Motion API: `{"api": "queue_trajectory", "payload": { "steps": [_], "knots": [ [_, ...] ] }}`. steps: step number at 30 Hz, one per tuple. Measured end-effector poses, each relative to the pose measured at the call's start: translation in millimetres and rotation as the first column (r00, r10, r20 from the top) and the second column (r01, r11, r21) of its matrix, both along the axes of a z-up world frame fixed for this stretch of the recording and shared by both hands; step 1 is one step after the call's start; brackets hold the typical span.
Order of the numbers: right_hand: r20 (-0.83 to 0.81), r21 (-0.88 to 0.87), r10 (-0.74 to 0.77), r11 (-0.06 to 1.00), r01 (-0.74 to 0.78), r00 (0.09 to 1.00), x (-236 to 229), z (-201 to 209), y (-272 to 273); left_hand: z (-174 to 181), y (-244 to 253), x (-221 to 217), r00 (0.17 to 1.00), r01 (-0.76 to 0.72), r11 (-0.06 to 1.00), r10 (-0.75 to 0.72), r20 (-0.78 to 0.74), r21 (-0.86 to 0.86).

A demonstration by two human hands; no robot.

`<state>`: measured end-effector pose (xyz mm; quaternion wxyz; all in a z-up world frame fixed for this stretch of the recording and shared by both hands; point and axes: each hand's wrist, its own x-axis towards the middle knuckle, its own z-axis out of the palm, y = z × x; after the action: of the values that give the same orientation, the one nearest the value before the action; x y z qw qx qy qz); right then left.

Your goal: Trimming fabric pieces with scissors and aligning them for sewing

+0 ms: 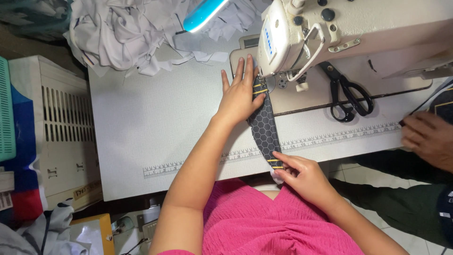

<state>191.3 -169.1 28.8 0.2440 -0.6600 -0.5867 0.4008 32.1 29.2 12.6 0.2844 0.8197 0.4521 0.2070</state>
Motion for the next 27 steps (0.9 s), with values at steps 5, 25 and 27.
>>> {"api": "queue_trajectory", "payload": {
  "steps": [5, 25, 27],
  "knots": [
    [-0.007, -0.034, -0.017, 0.999, 0.016, 1.000, 0.3, -4.0, -1.5, 1.6, 2.1, -0.8, 0.999, 0.012, 1.000, -0.011, 0.036, -0.012],
    [-0.048, -0.058, -0.082, 0.995, 0.079, 0.995, 2.8, -17.8, -2.8, 2.8, 7.8, -1.5, 0.998, 0.035, 0.999, -0.035, 0.049, -0.005],
    [-0.035, -0.054, -0.070, 0.996, 0.068, 0.997, 2.7, -16.5, -2.6, 2.0, 6.9, -1.1, 0.998, 0.036, 0.999, -0.036, 0.043, 0.008]
  ]
}}
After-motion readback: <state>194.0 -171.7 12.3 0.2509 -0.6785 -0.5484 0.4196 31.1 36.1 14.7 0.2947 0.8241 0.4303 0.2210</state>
